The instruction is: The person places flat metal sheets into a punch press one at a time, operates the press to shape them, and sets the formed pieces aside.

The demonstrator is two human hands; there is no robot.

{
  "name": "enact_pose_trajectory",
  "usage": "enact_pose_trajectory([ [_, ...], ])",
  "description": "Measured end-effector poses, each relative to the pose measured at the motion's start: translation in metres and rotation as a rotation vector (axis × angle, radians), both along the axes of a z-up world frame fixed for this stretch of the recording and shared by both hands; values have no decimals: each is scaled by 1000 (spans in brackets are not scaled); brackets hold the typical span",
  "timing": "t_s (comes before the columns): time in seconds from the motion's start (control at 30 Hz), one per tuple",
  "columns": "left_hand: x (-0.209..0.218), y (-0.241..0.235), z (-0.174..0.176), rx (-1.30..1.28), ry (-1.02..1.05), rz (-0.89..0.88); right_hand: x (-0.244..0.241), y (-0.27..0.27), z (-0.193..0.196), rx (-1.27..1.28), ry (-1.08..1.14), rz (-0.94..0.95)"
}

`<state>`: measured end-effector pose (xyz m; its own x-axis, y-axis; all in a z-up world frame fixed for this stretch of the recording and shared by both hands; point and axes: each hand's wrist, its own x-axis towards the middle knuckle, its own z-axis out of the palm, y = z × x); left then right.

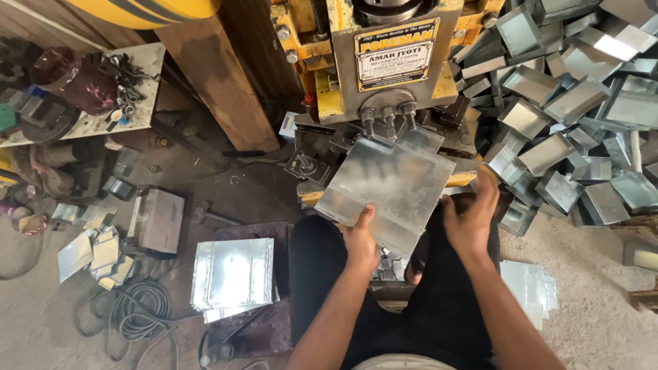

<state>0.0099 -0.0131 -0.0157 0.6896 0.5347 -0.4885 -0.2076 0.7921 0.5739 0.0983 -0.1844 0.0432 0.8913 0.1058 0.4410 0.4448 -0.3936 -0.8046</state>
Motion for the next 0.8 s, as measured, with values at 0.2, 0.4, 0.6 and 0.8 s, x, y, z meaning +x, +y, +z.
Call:
enact_pose_trajectory([
  [0.2, -54, -19, 77, 113, -22, -76, -11, 12, 30, -485, -604, 177],
  [0.4, -149, -11, 136, 503, -760, -570, -76, -22, -3, 116, -157, 151],
  [0.6, -112, 19, 136, 759, -554, -497, -100, 5, -19, 666, 606, 121],
  [0.8, -91, 46, 157, 1433, -330, -684, -52, 44, -5, 902, 847, 95],
])
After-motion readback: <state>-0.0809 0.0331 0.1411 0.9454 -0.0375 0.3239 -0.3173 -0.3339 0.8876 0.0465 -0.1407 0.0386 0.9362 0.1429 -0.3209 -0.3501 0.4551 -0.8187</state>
